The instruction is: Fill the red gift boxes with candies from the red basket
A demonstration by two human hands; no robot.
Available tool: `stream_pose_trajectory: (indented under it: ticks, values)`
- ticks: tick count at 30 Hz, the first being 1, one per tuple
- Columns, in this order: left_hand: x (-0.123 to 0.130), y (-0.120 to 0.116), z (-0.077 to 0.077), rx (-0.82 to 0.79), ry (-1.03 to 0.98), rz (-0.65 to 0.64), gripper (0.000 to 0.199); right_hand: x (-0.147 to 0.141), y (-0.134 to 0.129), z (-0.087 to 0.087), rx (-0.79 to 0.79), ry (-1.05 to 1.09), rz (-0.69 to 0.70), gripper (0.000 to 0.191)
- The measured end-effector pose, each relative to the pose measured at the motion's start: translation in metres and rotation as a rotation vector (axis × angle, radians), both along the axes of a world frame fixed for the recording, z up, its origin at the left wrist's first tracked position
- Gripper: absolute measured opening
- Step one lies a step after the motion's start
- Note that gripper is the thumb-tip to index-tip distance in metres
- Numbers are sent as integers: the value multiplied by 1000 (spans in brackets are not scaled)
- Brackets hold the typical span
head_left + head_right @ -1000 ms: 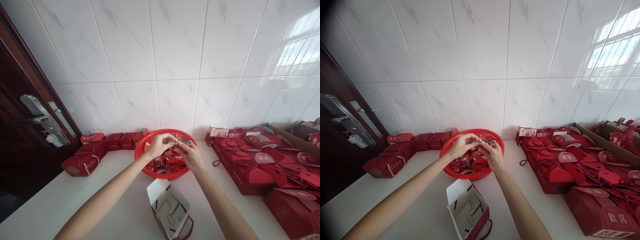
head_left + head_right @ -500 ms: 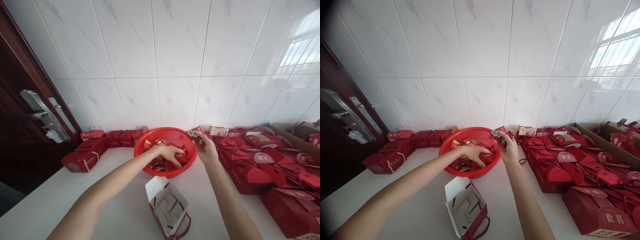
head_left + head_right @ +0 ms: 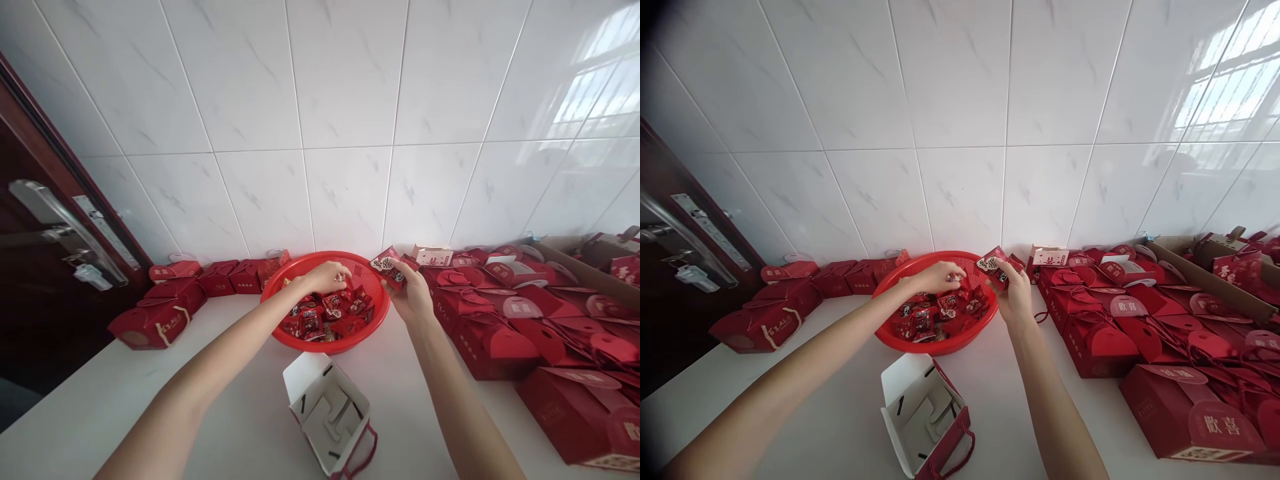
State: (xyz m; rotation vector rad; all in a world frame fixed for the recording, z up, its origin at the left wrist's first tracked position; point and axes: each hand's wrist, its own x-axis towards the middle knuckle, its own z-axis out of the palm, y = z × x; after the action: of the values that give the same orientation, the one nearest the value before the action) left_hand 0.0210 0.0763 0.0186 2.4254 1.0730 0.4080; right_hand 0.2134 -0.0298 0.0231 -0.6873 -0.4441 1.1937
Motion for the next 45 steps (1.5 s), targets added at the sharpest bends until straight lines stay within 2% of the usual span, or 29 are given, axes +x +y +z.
stream_pose_trajectory:
  ticks: [3,7,9,11,14,18,20,23,26,28,31,34,36,41,43,45]
  values:
    - [4,-16,-9,-103,107,-138,18,-2,-1,1,-18,-3,11,23]
    - [12,-30,-21,-236,274,-204,42,-4,-3,3,-53,1,-7,21]
    - [15,-32,-24,-254,305,-224,46,-5,-4,4,-54,-4,-1,21]
    - [16,-31,-25,-201,296,-240,40,-5,-4,3,-51,-11,6,20]
    - [13,-24,-19,-22,281,-137,37,-5,-5,3,-51,-14,9,19]
    - [0,-12,-4,182,216,131,61,-5,-6,5,-69,-19,-1,20]
    - [-7,-10,0,210,198,148,59,-6,-6,6,-75,-27,2,21]
    - [-9,-19,-4,131,239,-24,30,-8,-7,6,-47,-49,30,23]
    - [-1,-31,-17,-2,449,-225,14,-10,-7,4,-18,-83,63,24]
    - [5,-37,-25,-17,558,-263,11,-11,-8,2,-24,-108,86,25]
    - [12,-39,-31,9,580,-248,13,-12,-8,1,-22,-132,109,26]
    - [10,-38,-27,27,579,-237,17,-13,-9,1,0,-151,122,26]
    - [4,-37,-21,72,567,-185,22,-13,-10,1,3,-164,132,25]
    - [-17,-34,-3,303,477,78,49,-12,-10,3,-33,-162,149,24]
    - [-24,-34,1,299,420,64,47,-12,-10,4,-42,-168,150,26]
    - [-29,-36,1,149,389,-56,39,-12,-10,3,-40,-183,155,27]
